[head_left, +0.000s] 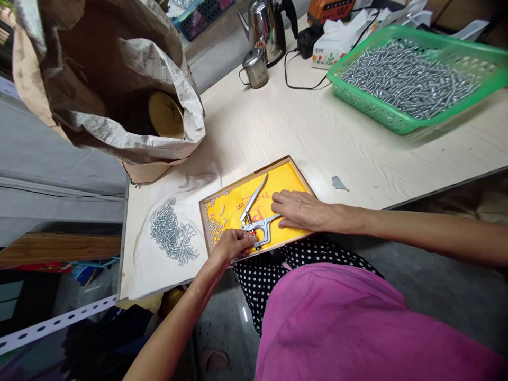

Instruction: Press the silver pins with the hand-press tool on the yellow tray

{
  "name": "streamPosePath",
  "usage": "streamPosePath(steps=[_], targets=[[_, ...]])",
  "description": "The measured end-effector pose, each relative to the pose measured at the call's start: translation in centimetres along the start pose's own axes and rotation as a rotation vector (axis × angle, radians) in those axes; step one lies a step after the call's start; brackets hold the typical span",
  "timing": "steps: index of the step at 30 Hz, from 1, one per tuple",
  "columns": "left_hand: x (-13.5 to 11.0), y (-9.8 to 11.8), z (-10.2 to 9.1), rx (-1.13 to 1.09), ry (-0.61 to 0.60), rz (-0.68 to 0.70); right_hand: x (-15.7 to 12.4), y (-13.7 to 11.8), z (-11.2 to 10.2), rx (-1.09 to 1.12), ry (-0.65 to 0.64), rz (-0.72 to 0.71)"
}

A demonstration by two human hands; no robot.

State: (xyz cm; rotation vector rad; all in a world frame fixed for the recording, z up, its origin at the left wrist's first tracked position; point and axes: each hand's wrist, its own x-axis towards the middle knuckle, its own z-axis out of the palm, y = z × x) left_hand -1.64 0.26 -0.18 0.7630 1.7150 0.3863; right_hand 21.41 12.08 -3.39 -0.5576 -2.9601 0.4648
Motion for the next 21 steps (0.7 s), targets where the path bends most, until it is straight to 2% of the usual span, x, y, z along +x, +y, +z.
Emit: streamPosePath(steps=[3,10,16,21], targets=[[0.1,-0.3,0.1,0.031,0.017,-0.004,1.1,1.6,-0.5,-0.017,0.08,-0.056],[0.0,-0.7,0.7,0.084,0.049,-0.006,4.5,4.9,-0.6,0.046,0.04,-0.121],[-0.4,-0.6,1.0,0.078,0.082,-0.02,4.3,5.6,-0.5,0.071,0.027,-0.157],[-0.4,-0.8,1.0,0.074,0.113,-0.016,4.2,4.9,-0.6,0.07,0.049,-0.12]])
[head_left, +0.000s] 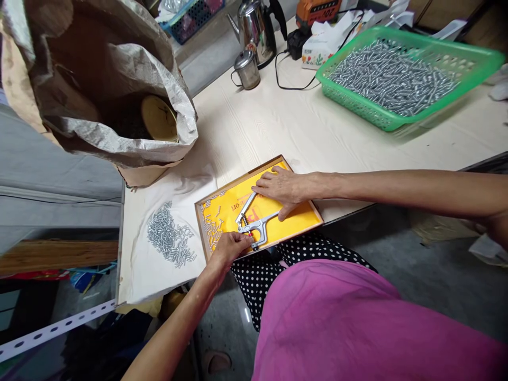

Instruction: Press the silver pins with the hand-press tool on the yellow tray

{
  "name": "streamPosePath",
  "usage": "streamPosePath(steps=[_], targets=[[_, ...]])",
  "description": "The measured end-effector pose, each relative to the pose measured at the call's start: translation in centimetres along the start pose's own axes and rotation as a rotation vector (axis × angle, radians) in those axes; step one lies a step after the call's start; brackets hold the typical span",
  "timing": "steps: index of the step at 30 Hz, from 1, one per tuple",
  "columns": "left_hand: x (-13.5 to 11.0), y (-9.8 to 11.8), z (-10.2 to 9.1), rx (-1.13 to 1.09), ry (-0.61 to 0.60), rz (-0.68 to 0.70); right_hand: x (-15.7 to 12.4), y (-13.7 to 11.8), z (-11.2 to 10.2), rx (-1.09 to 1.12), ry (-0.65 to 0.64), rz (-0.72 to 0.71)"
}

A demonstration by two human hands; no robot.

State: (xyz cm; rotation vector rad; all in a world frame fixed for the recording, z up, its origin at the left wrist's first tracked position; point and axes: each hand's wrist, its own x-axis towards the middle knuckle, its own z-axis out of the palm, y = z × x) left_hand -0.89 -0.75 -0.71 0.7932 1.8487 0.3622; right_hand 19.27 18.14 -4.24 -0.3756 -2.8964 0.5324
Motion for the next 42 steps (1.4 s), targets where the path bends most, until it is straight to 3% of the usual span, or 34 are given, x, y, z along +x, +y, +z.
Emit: streamPosePath(steps=[5,9,13,17,21,27,36,42], targets=[[-0.4,0.2,0.2,0.072,0.04,0.002,-0.2,-1.1,-0.5,-0.081,-0.047,0.02],[-1.1,0.8,0.6,0.358,0.219,0.19,-0.6,-1.8,-1.0,-0.185,-0.115,0.032],[-2.0,0.8,1.1,0.535,0.311,0.292,-1.0,-1.9,-0.8,-0.25,-0.113,0.056],[-1.7,0.8,2.3,0.617,0.456,0.606,-1.7,-2.5,-0.6,-0.249,-0.102,0.057],[0.7,2.0,4.0,0.759,0.42,0.833,-2.3,-4.1,-1.4,-0.236,-0.07,0.068],[2.7,3.9,4.0,0.892,0.413,0.843,-2.2,-5.1,-2.2,-0.267,-0.11,0.126],[3.2,3.8,3.2,0.889,0.449,0.753,-1.4,-4.0,0.2,-0.28,-0.062,0.018],[3.3,3.8,2.3,0.851,0.492,0.806,-1.0,-2.7,-0.4,-0.163,0.036,0.062]])
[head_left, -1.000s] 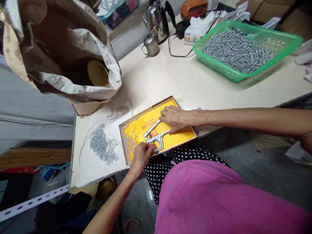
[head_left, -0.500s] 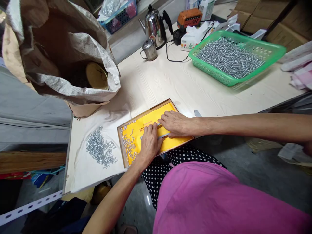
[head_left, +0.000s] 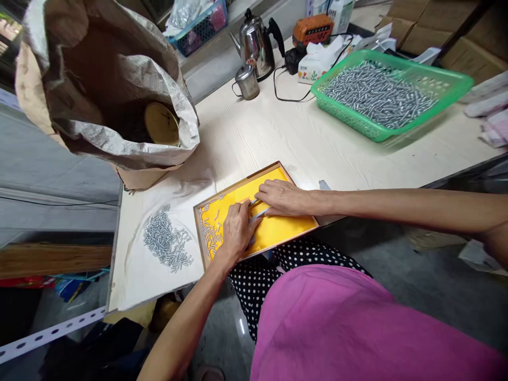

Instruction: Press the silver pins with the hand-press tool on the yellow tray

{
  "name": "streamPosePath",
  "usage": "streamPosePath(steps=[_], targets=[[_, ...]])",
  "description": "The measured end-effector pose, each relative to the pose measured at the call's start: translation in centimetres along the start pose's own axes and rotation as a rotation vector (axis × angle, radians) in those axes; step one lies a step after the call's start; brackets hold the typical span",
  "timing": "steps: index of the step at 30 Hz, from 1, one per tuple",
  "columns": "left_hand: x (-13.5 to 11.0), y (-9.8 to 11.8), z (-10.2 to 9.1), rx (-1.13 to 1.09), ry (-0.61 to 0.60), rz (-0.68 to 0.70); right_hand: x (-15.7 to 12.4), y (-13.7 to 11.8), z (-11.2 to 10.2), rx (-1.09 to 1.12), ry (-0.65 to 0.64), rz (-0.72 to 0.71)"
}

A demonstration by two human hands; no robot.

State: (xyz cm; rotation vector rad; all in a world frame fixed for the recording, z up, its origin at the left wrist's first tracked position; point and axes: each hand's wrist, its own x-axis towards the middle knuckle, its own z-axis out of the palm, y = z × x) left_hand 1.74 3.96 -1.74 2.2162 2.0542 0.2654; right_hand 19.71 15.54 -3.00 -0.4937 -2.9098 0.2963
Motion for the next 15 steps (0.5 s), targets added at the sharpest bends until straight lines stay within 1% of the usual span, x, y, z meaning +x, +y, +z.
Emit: streamPosePath(steps=[4,6,9,12,15], targets=[[-1.2,-0.7,-0.6,0.059,0.01,0.082,1.1,0.8,-0.7,0.173,0.011,-0.068],[-1.7,-1.2,-1.1,0.101,0.03,0.115,2.1,0.9,-0.8,0.21,0.049,-0.056],[-2.4,-2.1,-2.1,0.13,0.072,0.212,3.8,1.3,-0.6,0.14,0.126,-0.033],[-3.1,-2.2,-3.2,0.158,0.068,0.315,5.1,1.9,-0.4,0.08,0.159,-0.037],[-4.0,-2.1,-3.9,0.186,0.019,0.322,5.5,2.6,-0.1,0.109,0.15,-0.021]])
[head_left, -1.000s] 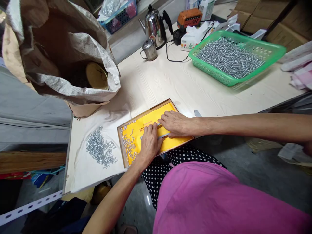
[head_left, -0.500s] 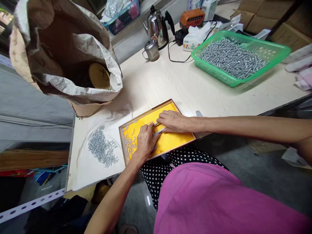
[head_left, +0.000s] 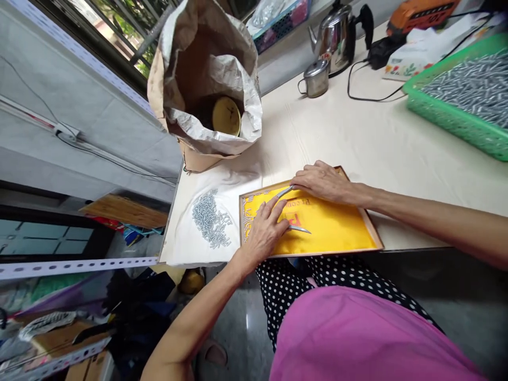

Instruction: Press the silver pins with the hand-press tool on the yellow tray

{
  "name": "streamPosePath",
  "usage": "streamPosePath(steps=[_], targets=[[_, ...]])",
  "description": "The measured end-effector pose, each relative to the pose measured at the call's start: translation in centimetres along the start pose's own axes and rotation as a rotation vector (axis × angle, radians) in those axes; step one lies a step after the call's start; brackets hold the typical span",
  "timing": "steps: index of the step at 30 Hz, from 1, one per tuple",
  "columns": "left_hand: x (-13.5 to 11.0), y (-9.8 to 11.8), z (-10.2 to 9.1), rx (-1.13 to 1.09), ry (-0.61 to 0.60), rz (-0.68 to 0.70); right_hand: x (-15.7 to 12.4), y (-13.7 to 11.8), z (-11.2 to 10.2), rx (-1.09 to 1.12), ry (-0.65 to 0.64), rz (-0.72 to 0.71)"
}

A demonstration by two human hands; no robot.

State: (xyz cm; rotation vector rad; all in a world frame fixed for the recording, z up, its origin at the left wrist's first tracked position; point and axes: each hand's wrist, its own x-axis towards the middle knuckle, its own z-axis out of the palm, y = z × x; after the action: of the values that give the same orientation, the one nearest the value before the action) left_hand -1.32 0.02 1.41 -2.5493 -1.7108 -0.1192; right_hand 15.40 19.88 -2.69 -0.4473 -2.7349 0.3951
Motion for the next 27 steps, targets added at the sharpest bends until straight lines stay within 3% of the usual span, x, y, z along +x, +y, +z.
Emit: streamPosePath(steps=[3,5,7,10,14,18,22,27], targets=[[-1.5,-0.6,-0.4,-0.034,-0.011,-0.053,-0.8,0.7,0.1,0.111,-0.051,-0.023],[-3.1,-2.4,-0.5,-0.025,0.076,-0.233,-1.7,1.4,0.2,0.206,-0.082,-0.028],[-4.9,-5.1,-0.5,0.053,0.17,-0.52,-2.8,2.2,0.4,0.277,-0.106,-0.008],[-7.5,-9.7,-0.1,0.131,0.084,-0.743,-4.1,3.5,0.7,0.298,-0.133,0.018],[-9.2,-13.3,0.9,0.142,-0.142,-0.711,-4.8,3.9,1.1,0.233,-0.153,-0.002],[-8.9,-14.0,1.4,0.13,-0.212,-0.649,-4.8,3.7,1.4,0.18,-0.158,-0.017],[-8.6,-14.2,1.3,0.002,-0.141,-0.677,-5.2,3.7,1.7,0.18,-0.156,-0.018],[-9.2,-14.6,1.1,-0.168,0.087,-0.888,-4.6,1.7,0.3,0.05,-0.048,0.064]])
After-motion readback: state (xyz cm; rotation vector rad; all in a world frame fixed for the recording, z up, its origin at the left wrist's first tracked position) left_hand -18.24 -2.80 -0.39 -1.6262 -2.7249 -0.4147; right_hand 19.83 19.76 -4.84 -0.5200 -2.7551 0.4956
